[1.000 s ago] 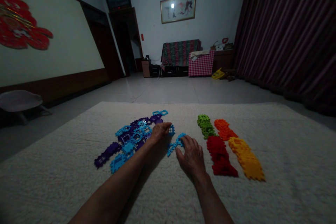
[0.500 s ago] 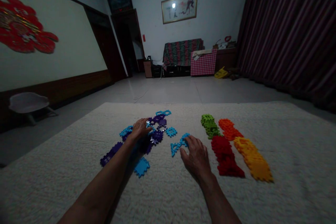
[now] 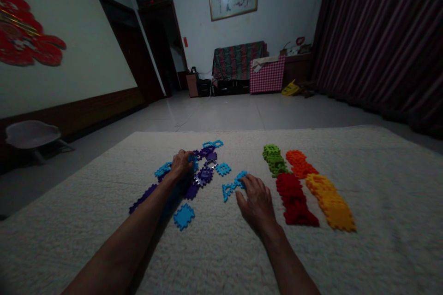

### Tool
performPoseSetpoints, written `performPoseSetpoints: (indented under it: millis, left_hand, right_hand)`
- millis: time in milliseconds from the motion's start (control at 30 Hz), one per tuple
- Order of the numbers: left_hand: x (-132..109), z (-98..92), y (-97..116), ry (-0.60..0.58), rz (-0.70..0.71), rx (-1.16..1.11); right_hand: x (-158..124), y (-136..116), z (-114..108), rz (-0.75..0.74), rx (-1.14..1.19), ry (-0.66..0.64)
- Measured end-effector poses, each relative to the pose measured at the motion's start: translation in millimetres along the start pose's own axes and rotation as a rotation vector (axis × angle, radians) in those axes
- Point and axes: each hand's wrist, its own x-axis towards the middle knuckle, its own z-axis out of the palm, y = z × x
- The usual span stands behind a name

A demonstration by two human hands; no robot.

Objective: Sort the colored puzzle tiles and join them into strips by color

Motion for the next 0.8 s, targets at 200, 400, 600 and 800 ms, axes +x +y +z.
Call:
performPoseSetpoints:
  millis: [200,400,600,800]
  left_hand:
    - [9.3,-13.7,5.0,0.241,0.017,-0.197]
    - [6.6,-11.2,44.8,0.181,-0.009,-0.595]
    - [-10.7,23.2,101.3,-0.148,0.049,-0.725]
    - [-30.8,13.4,104.6,-0.024,0.142,-0.469]
  right_hand:
    - [-0.2,0.5,-0.4,-0.033,0.01,0.016]
    - [0.6,-0.2,-0.3,-0.021,0.017,0.024]
    - [-2.3,3.4,1.7,-0.028,0.051,0.036]
    - [-3.2,4.4,1.9,-0.039,0.075,0.078]
